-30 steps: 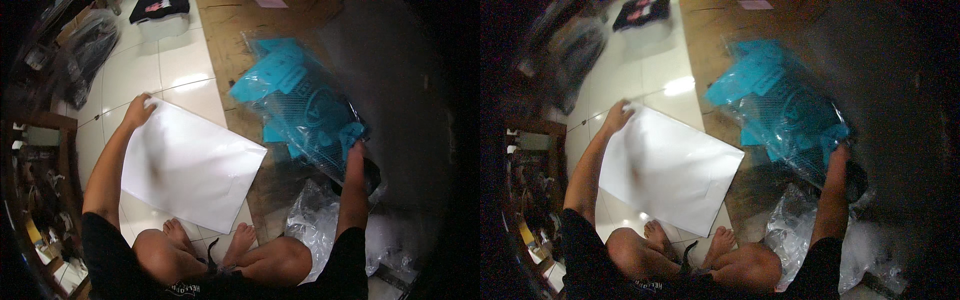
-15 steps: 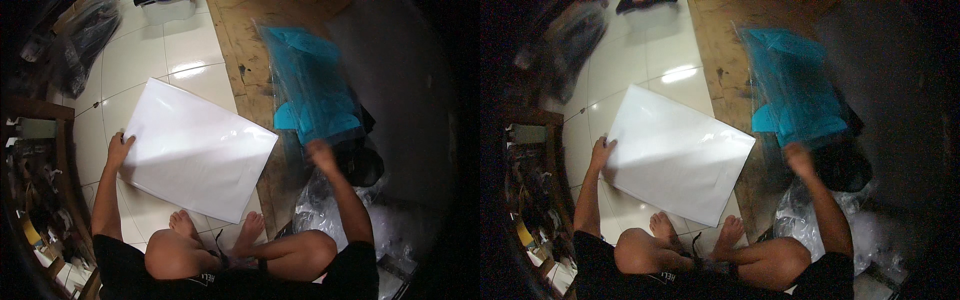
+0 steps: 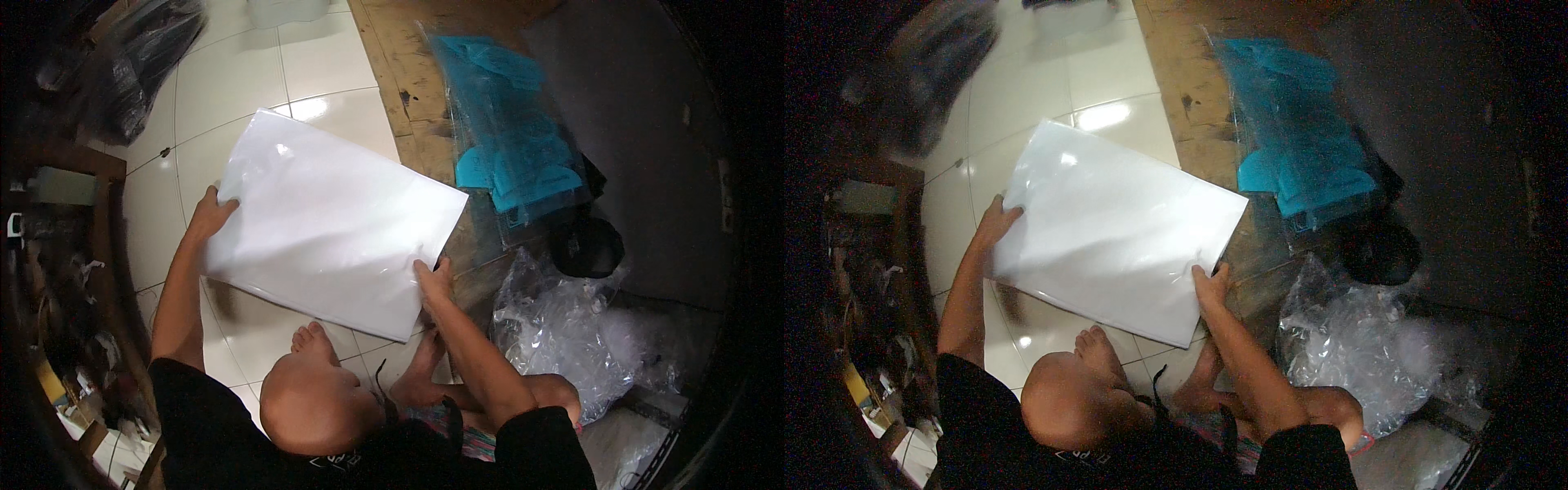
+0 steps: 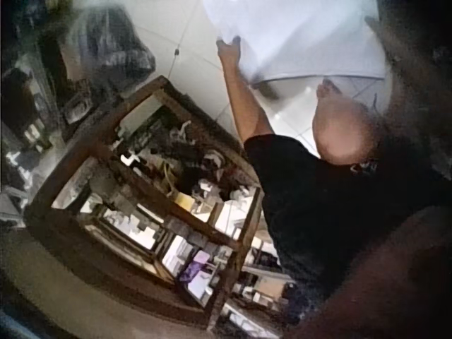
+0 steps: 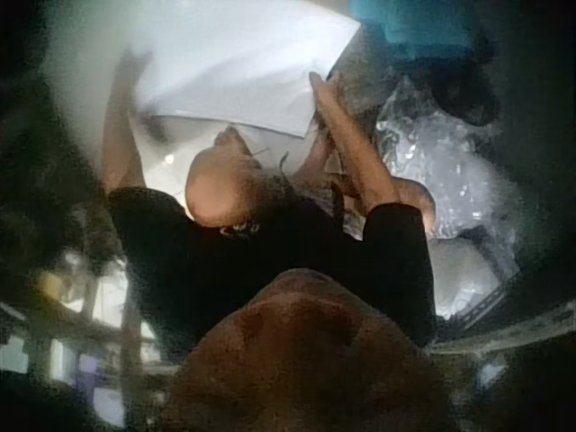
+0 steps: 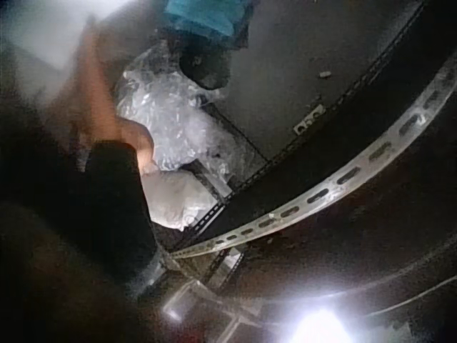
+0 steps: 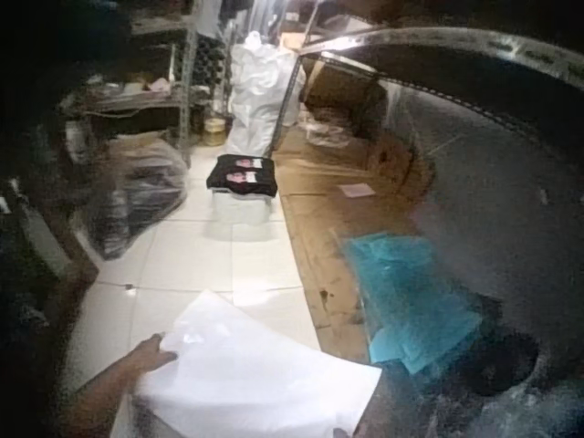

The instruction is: The person sits on the floor and unfolds a stack of white plastic bags. They smooth each bag flat on the floor, fold it in half, and then fold it again. The person stacks the folded bags and repeats the process with additional bags from the pile.

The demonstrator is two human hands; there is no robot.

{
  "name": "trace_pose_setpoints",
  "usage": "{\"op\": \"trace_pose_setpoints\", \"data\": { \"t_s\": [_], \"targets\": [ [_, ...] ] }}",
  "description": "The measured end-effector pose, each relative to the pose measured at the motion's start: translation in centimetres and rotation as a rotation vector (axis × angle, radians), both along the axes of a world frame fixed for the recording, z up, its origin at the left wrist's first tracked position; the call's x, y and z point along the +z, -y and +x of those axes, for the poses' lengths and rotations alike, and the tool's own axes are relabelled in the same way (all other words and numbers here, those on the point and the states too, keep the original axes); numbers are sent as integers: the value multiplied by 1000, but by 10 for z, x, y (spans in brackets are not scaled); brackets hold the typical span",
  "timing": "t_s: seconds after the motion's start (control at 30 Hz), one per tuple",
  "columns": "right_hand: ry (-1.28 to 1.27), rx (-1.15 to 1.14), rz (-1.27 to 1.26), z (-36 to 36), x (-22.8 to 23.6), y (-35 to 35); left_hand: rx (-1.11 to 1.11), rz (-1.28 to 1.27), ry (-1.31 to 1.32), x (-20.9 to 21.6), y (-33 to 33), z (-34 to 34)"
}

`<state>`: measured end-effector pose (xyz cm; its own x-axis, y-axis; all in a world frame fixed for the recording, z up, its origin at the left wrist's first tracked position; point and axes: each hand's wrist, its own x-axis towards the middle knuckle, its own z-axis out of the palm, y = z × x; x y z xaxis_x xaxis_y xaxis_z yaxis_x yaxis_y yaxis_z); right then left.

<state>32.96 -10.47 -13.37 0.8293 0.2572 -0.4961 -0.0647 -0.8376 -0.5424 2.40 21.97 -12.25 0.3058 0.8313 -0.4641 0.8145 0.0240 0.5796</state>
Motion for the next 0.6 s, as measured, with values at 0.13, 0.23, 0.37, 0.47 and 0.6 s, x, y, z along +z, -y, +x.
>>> {"op": "trace_pose_setpoints", "data": {
  "t_s": [0.13,0.23,0.37,0.47,0.6],
  "targets": [
    [-265,-249,387,14,-40,22,126,54,64,-37,-12,-15],
    [-317,-203,521,16,-35,25,81,78,149,-56,-15,-28],
    [-295,-28,423,23,-44,30,-45,-8,97,-35,-9,-15],
    [-157,38,156,22,-41,21,-49,33,149,-39,-6,-22],
    [-89,56,69,24,-28,26,220,-288,374,3,-1,-7]
  ]
}}
